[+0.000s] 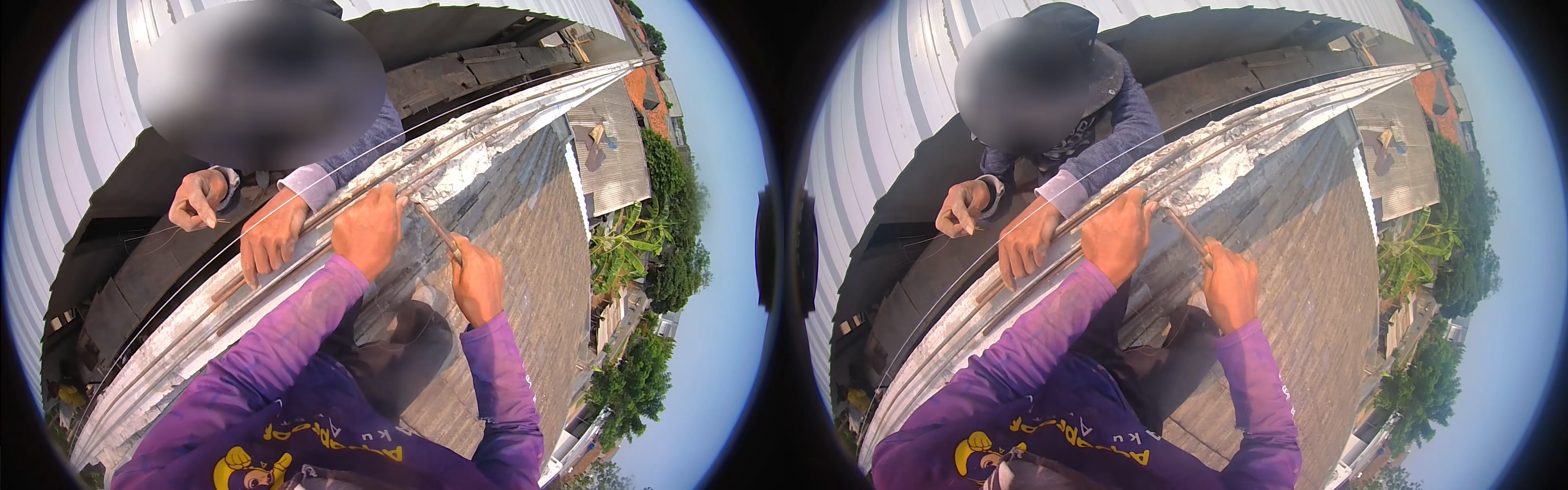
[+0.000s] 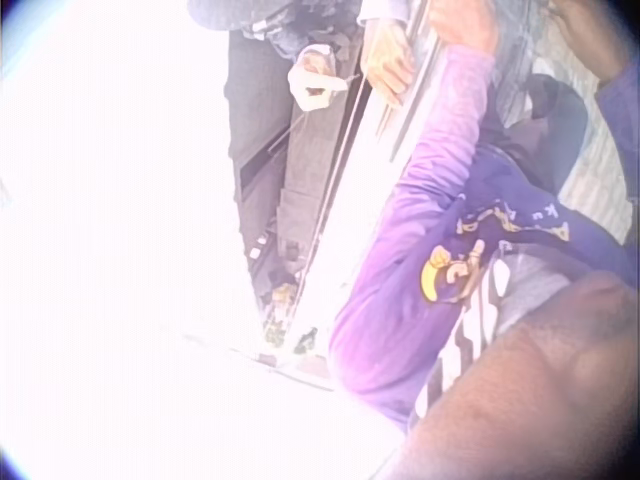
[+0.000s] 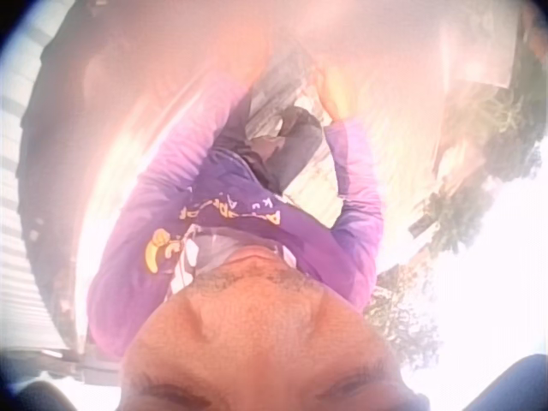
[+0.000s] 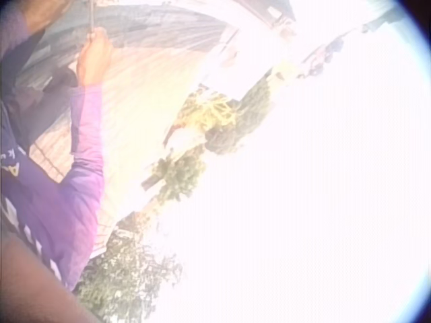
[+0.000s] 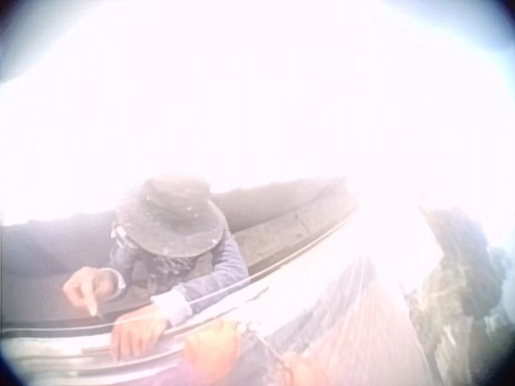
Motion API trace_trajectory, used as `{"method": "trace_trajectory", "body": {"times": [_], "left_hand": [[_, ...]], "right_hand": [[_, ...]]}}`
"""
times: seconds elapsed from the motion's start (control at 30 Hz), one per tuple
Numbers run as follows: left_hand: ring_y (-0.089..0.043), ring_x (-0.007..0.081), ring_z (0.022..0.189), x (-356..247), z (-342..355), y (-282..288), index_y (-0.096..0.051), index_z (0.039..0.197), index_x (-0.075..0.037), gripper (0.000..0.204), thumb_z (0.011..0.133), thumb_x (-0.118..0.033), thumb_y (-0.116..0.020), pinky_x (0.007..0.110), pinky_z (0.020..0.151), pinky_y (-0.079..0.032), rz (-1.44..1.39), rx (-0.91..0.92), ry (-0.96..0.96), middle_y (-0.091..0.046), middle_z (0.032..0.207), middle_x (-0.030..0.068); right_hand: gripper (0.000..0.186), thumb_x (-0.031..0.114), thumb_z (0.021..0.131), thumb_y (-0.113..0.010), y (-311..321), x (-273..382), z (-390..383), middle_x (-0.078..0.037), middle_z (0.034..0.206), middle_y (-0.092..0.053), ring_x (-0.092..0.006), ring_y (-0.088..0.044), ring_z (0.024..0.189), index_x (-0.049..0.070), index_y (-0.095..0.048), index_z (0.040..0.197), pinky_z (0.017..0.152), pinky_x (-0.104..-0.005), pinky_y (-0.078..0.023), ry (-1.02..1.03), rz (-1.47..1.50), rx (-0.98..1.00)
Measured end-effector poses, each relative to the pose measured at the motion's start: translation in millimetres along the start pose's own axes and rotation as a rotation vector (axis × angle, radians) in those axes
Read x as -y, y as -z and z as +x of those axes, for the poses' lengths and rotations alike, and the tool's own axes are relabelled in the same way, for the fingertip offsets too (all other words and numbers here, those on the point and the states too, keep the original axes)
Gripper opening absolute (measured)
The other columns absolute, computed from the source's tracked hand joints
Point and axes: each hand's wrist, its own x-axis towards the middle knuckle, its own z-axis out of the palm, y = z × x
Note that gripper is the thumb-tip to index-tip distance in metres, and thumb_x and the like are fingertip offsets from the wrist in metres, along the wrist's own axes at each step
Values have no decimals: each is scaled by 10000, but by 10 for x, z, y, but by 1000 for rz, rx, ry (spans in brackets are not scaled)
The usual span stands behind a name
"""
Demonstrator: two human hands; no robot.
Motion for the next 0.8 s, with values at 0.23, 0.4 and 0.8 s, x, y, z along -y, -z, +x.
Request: {"method": "trace_trajectory", "body": {"times": [0.23,0.4,0.8], "left_hand": [[-733,325,705,-20,8,-8,-590,1072,-111,231,1040,-333,-645,437,597,-581,17,-30,-16,-711,876,100],[-731,323,716,-11,-7,-18,-572,1063,-100,229,1050,-321,-630,429,617,-588,9,-31,-39,-697,883,105],[-729,290,665,26,-3,-67,-616,1071,-138,239,1004,-350,-704,410,544,-569,60,-65,-49,-733,903,56]], "right_hand": [[362,104,940,-687,-58,51,-47,-177,954,-744,-407,-715,891,97,-661,1300,748,-517,-521,-76,-112,-36],[233,204,1016,-672,-139,-174,17,-196,883,-730,-459,-695,841,73,-654,1208,710,-535,-510,-48,6,68],[305,314,1036,-726,86,-503,340,-19,712,-601,-100,-538,548,29,-636,1094,489,-292,-425,-344,1100,794]]}}
